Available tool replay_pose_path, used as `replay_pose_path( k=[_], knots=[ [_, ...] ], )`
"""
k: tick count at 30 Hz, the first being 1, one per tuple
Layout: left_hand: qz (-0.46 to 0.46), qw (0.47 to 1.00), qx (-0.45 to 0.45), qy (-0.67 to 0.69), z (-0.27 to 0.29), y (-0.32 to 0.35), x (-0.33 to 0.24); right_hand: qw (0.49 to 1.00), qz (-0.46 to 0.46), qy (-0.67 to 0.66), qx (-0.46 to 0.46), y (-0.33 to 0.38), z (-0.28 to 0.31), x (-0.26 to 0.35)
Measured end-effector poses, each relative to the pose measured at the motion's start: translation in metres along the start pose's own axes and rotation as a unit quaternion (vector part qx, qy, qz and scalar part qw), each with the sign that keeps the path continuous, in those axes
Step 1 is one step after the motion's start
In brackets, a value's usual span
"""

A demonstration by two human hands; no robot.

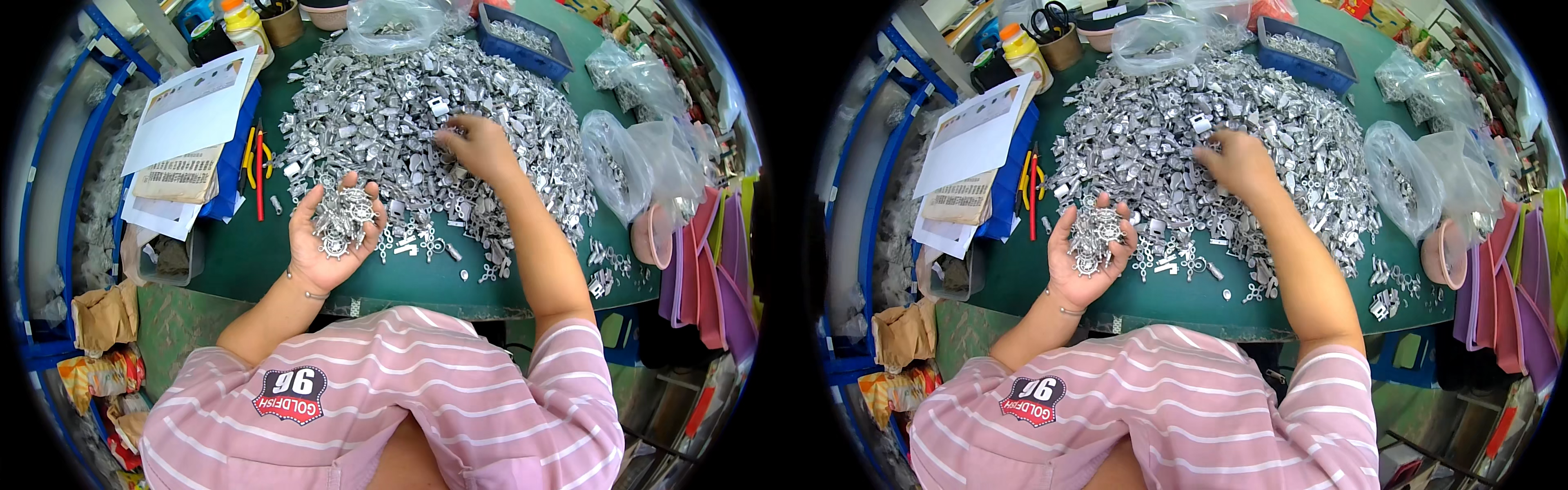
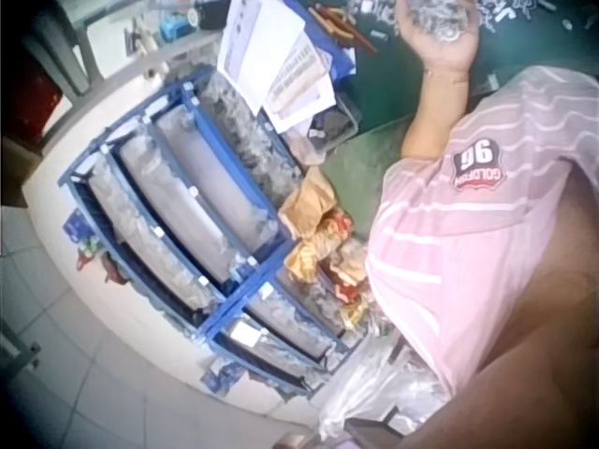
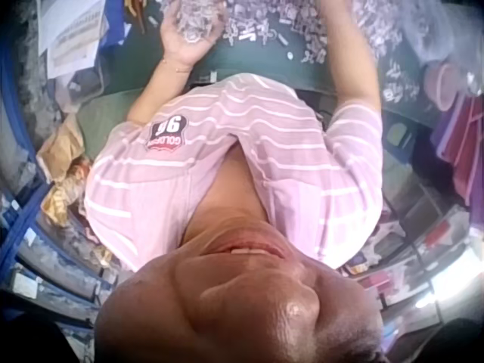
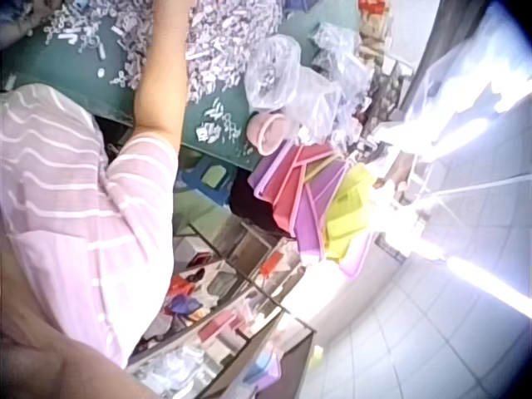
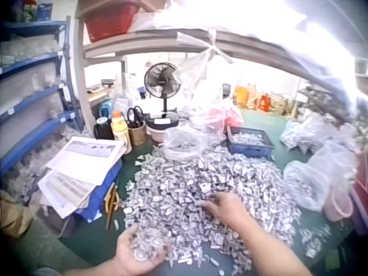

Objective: The person picks up small metal charms from a pile on a table, sorts through them by hand, and places selected items into a plastic bag.

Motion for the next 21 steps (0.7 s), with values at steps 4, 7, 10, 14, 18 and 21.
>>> replay_pose_path(
  k=[4,7,10,14,18,21],
  knots=[
    [-0.016,0.999,0.001,-0.028,0.000,0.006,-0.002,0.996,-0.006,0.083,0.029,-0.001,-0.007,-0.001],
    [-0.029,0.999,-0.010,-0.013,0.004,0.010,-0.011,0.984,0.002,-0.174,-0.023,-0.001,0.004,-0.023],
    [-0.041,0.999,-0.011,-0.008,0.006,0.014,-0.017,0.842,-0.130,-0.521,0.044,-0.007,0.018,-0.042],
    [-0.032,0.999,0.007,0.001,0.003,0.013,-0.016,0.949,-0.076,-0.300,0.059,-0.017,0.018,-0.005],
    [-0.024,1.000,0.014,-0.002,0.003,0.015,-0.014,0.958,0.017,0.268,0.102,-0.022,-0.007,0.016],
    [-0.036,0.999,0.003,-0.006,0.005,0.020,-0.016,0.958,0.022,0.267,0.106,-0.020,-0.002,0.022]
  ],
)
Point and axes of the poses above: each hand's wrist, its own y-axis away from the middle knuckle, its own z-axis out of the back of the hand, x = y × z, the point moved 4 cm from there along -y, towards the middle knuckle, and after that the axes turned 1 degree about y, right-handed, at the moved point
